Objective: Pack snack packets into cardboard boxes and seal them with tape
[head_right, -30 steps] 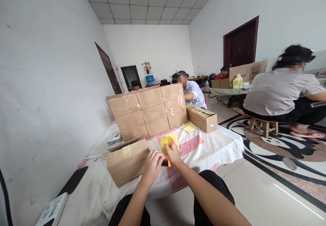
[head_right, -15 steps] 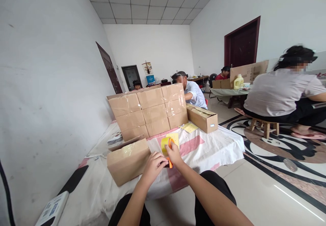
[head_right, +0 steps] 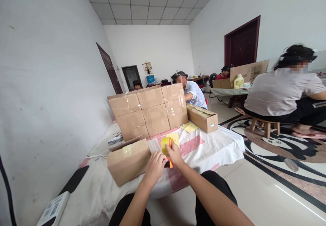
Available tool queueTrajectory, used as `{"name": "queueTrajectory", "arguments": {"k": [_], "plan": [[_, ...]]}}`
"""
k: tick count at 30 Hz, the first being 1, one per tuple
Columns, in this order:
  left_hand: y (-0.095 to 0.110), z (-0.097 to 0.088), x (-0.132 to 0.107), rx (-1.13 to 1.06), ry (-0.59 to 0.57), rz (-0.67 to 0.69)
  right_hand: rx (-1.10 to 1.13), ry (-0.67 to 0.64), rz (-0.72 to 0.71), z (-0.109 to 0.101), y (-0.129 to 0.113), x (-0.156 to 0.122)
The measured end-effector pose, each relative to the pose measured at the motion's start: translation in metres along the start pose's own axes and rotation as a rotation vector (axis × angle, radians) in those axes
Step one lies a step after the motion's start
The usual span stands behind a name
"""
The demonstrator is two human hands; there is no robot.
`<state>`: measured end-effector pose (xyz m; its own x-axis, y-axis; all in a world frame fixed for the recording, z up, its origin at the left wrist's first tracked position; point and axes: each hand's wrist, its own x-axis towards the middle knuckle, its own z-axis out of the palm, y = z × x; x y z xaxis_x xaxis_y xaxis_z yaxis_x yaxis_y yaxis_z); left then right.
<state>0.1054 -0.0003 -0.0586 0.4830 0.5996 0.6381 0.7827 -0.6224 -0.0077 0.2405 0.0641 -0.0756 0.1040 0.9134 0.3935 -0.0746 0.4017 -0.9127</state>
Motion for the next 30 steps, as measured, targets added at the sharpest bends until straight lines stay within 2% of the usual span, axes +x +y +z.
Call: {"name": "queueTrajectory", "arguments": {"k": [7,11,13,18,21,23,27,30], "plan": [[0.003,-0.009,0.001,-0.066,0.084,-0.013,-0.008,0.019,-0.043,-0.007,-0.002,-0.001],[0.006,-0.01,0.001,-0.02,0.129,0.012,-0.034,0.027,-0.036,-0.01,-0.004,-0.002],[0.008,-0.009,0.001,0.006,0.144,-0.018,-0.046,0.043,-0.038,-0.01,-0.006,-0.003],[0.011,-0.003,0.0,0.013,0.165,-0.209,-0.018,0.044,-0.04,-0.01,-0.009,-0.004],[0.011,0.0,-0.001,-0.038,0.133,-0.318,-0.027,0.024,-0.057,-0.009,-0.01,-0.005],[0.013,0.001,0.0,-0.097,0.085,-0.443,-0.057,0.015,-0.066,-0.009,-0.008,-0.005],[0.014,0.001,0.001,-0.349,-0.015,-0.68,-0.13,0.034,-0.09,-0.009,0.0,-0.003],[0.011,0.005,0.001,-0.612,0.012,-0.755,-0.197,0.048,-0.139,-0.01,0.003,-0.002]]}}
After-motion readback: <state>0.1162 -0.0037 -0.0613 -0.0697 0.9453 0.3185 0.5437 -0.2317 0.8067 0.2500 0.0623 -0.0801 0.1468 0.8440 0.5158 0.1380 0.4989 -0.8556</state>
